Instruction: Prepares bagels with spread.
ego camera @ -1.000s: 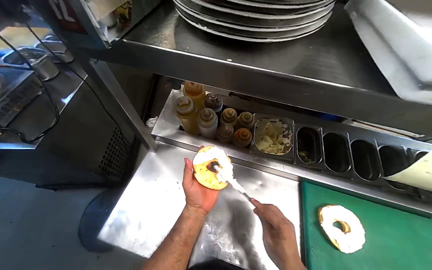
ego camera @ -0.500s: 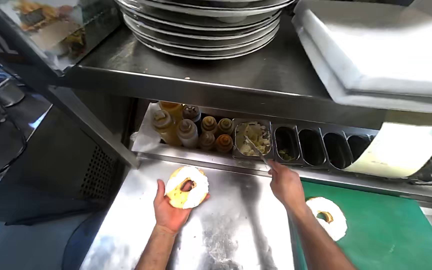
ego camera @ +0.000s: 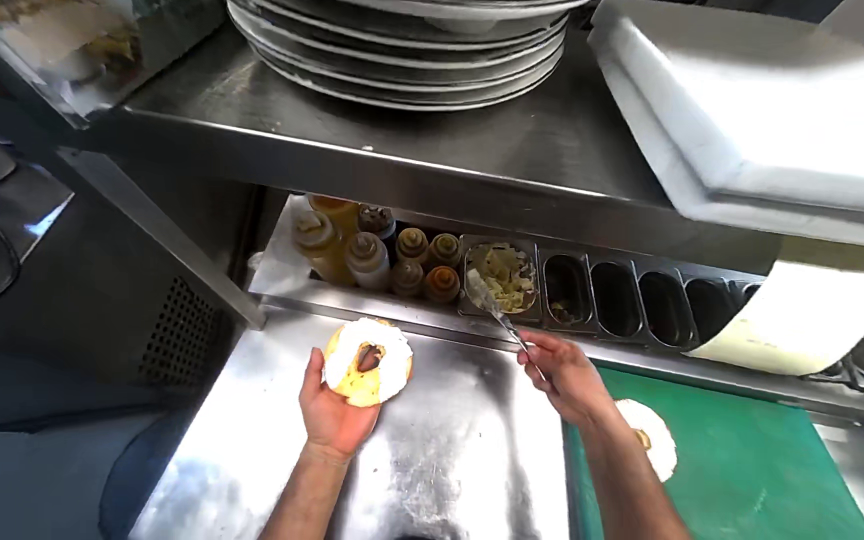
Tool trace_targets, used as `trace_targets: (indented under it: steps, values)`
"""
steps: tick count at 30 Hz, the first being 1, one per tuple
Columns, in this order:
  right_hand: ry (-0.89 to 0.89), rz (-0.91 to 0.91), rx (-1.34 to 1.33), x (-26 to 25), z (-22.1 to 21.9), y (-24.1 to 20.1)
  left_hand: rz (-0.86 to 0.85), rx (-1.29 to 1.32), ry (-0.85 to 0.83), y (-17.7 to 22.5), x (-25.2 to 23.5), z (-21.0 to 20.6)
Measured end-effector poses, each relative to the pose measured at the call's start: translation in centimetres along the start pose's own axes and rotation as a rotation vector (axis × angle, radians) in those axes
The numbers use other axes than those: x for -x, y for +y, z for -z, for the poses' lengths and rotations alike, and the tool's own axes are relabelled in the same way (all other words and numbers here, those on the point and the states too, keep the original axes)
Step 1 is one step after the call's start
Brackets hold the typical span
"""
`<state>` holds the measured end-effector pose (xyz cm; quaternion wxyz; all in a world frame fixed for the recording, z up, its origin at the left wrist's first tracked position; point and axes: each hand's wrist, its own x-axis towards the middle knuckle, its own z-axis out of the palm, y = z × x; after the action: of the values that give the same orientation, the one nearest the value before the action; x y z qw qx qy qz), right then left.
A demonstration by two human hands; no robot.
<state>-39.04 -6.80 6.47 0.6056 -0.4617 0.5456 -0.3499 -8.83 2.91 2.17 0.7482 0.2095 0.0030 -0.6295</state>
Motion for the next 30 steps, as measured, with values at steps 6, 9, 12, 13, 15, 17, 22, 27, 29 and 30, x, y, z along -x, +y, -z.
trace_targets:
  steps: [6,9,12,13,15,17,22,27,29,30]
  values:
    - [-0.108,0.496,0.272,5.5,-2.7,6.4,0.069,-0.024,-0.055,-1.6,-1.0,-1.1]
    - [-0.087,0.709,0.447,5.9,-4.2,7.8,0.124,-0.003,-0.068,-2.2,-0.7,-2.2]
    - [-0.024,0.850,0.621,5.7,-4.8,8.0,0.116,-0.029,-0.045,-2.3,-0.5,-2.9]
    - [-0.002,0.887,0.666,5.8,-4.8,8.0,0.107,-0.036,-0.034,-2.3,-0.4,-3.0]
    - [0.026,0.939,0.725,6.0,-4.4,8.1,0.082,-0.023,-0.023,-2.0,-0.3,-3.0]
    - [0.033,0.960,0.766,6.5,-3.0,8.3,0.033,-0.020,-0.012,-1.6,-0.3,-3.0]
    - [0.127,0.913,0.773,7.8,-0.5,8.2,-0.102,-0.034,-0.072,-0.6,-0.5,-2.4]
    - [0.083,0.777,0.598,8.7,-5.7,6.2,-0.066,-0.065,-0.179,-2.2,0.0,-3.3]
    - [0.060,0.791,0.598,8.7,-6.7,7.0,-0.087,-0.051,-0.174,-2.5,-0.3,-3.5]
    - [0.054,0.808,0.593,8.8,-7.0,7.6,-0.110,-0.058,-0.167,-2.5,-0.4,-3.5]
